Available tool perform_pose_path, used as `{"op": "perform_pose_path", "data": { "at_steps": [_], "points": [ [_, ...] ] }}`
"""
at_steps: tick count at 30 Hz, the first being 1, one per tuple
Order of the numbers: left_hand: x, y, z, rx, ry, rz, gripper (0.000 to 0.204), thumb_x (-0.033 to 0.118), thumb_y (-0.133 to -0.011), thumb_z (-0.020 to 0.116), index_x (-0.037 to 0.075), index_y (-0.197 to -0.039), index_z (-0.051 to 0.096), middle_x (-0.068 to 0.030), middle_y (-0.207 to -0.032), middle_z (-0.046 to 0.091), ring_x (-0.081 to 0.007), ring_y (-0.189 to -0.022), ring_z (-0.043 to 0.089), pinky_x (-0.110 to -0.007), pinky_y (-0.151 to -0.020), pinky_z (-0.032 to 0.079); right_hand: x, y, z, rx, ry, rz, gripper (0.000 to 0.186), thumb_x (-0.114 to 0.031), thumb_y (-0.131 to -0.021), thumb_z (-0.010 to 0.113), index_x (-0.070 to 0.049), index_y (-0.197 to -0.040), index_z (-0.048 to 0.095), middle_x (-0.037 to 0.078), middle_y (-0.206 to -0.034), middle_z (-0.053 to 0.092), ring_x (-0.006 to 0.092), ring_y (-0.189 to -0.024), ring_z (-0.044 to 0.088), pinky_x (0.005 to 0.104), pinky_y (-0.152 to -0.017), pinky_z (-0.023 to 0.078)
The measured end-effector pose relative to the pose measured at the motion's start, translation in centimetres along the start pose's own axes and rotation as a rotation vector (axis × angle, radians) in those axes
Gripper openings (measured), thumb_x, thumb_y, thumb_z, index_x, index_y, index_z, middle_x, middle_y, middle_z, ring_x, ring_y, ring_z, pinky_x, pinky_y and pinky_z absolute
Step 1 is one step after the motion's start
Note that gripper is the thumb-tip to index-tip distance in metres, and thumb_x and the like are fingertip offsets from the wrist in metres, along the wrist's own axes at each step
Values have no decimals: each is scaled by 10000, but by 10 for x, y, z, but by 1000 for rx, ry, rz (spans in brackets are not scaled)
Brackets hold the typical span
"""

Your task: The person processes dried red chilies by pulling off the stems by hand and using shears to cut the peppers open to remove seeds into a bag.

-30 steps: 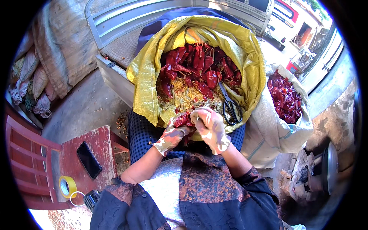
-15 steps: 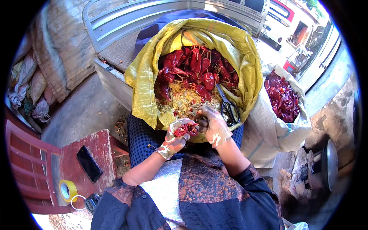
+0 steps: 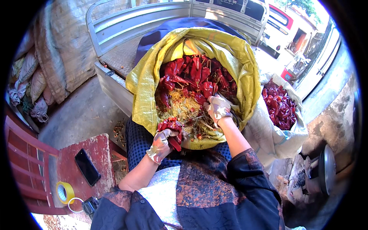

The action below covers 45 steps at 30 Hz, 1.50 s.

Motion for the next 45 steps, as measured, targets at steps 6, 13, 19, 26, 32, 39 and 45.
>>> {"op": "perform_pose_path", "data": {
  "at_steps": [6,13,19,26,32,39,45],
  "points": [
    [-1,0,-4,55,2,-103,365,77,-702,515,-44,-1045,539,-152,-945,606,-295,-866,610,-398,-748,510,-8,26,-41,86,-464,7,205,-226,-789,623,-68,-919,632,171,-888,634,346,-843,608,392,-720,480],
    [-1,-2,0,159,10,-117,242,2,-794,535,-38,-1025,592,-155,-978,636,-256,-924,620,-352,-817,502,-47,96,-42,-297,-1452,199,152,-117,-810,681,-30,-926,636,-33,-742,580,39,-688,527,189,-596,423],
    [-2,11,17,67,-151,-69,220,-29,-792,621,4,-1010,635,-102,-983,648,-215,-943,612,-327,-879,470,-57,112,1,-294,-1538,86,129,-118,-843,612,-44,-948,628,57,-802,622,129,-736,591,251,-658,457],
    [-1,5,7,118,-438,257,373,-2,-768,687,15,-1105,528,-59,-1035,613,-153,-945,603,-290,-858,492,-63,101,-79,124,-874,-110,198,-126,-785,659,-43,-963,630,125,-898,622,267,-796,615,331,-696,486],
    [-8,0,4,-18,-416,414,446,-6,-734,725,35,-1115,497,-52,-1036,601,-150,-934,596,-293,-846,501,-75,89,-74,-86,-1010,-257,190,-136,-863,606,-9,-1003,597,26,-824,579,120,-678,567,230,-573,446],
    [3,4,36,-85,-468,324,464,109,-789,711,26,-1185,483,-44,-1072,569,-132,-989,549,-255,-887,446,-75,90,-59,-266,-1329,-141,142,-139,-864,607,-40,-965,614,33,-775,595,106,-639,544,230,-530,410],
    [6,18,39,-194,-549,-107,441,51,-751,712,52,-1155,535,-32,-1039,605,-124,-926,576,-269,-804,482,-74,93,-87,-460,-1460,-60,137,-118,-871,578,-20,-959,616,24,-771,566,92,-649,516,220,-562,398]
  ]
}}
Point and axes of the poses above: each hand's wrist, its own y-axis away from the middle knuckle, its own z-axis out of the palm, x = y × z, the point moved 4 cm from there along -y, towards the middle knuckle
